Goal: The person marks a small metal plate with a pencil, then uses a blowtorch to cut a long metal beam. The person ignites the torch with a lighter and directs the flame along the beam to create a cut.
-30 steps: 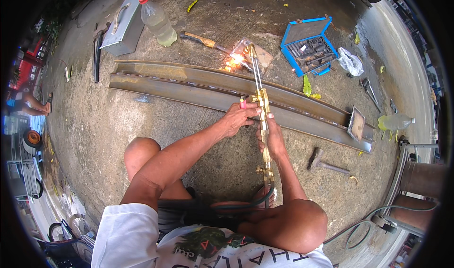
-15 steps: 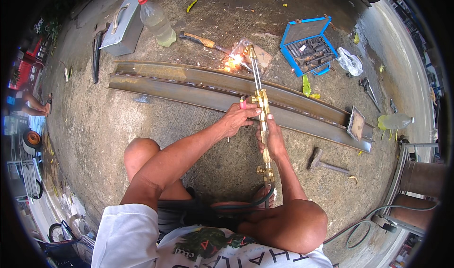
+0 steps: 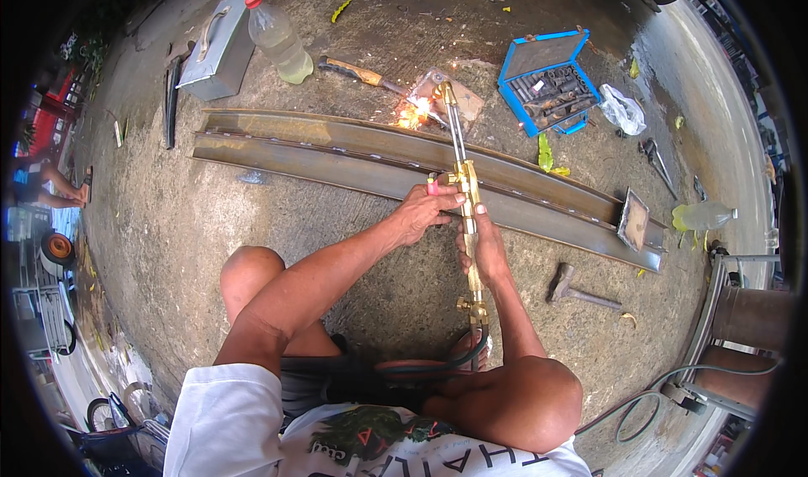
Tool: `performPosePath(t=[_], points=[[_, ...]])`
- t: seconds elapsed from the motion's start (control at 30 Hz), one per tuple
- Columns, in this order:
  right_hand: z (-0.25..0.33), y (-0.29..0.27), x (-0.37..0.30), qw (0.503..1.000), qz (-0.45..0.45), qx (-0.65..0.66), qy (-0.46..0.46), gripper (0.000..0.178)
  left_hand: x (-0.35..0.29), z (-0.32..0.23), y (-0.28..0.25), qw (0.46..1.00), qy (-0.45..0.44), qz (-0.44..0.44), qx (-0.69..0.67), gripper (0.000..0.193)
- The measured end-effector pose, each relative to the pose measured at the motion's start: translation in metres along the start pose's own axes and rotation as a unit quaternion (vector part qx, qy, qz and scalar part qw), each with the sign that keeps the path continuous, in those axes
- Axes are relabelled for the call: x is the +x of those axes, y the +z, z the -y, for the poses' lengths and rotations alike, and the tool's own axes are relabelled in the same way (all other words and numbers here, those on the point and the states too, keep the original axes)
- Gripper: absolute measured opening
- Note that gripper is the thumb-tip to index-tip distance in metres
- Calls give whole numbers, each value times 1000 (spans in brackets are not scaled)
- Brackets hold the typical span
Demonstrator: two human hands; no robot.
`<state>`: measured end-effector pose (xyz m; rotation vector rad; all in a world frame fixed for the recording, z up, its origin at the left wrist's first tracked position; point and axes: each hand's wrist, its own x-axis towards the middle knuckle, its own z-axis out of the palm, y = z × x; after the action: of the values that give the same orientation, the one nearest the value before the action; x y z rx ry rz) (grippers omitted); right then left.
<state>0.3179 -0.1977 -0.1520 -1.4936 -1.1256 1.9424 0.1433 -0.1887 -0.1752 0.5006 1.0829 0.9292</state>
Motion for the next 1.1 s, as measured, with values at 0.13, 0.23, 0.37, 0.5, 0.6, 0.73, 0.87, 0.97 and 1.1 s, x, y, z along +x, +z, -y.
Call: performPosePath(t=[0.13, 0.23, 0.37, 0.5, 0.6, 0.73, 0.87, 0.97, 1.1], points=[[-2, -1, 0, 1000, -3, -5, -4, 65, -1, -1, 3, 1000, 3, -10, 3, 49], [1, 1, -1, 1000, -7, 3, -2, 66, 0, 0, 1, 1000, -1, -11, 0, 48], [2, 0, -2, 1000, -10, 0, 2, 65, 1, 0, 0, 1000, -5, 1, -1, 49], [1, 0, -1, 1000, -13, -10, 3, 65, 0, -2, 0, 1000, -18, 8, 3, 51], [3, 0, -3, 1000, -13, -6, 2, 64, 0, -3, 1, 1000, -20, 5, 4, 50], [4, 2, -3, 1000, -10, -4, 6, 63, 1, 3, -1, 1000, -1, -5, -3, 49], [2, 1, -3, 1000, -15, -9, 4, 65, 1, 2, 1, 1000, 0, -5, -2, 50], [2, 1, -3, 1000, -12, -9, 2, 64, 1, 2, 1, 1000, 1, -3, -1, 49], [0, 0, -1, 1000, -12, -5, 1, 63, -1, 0, 3, 1000, 1, -5, 0, 47]])
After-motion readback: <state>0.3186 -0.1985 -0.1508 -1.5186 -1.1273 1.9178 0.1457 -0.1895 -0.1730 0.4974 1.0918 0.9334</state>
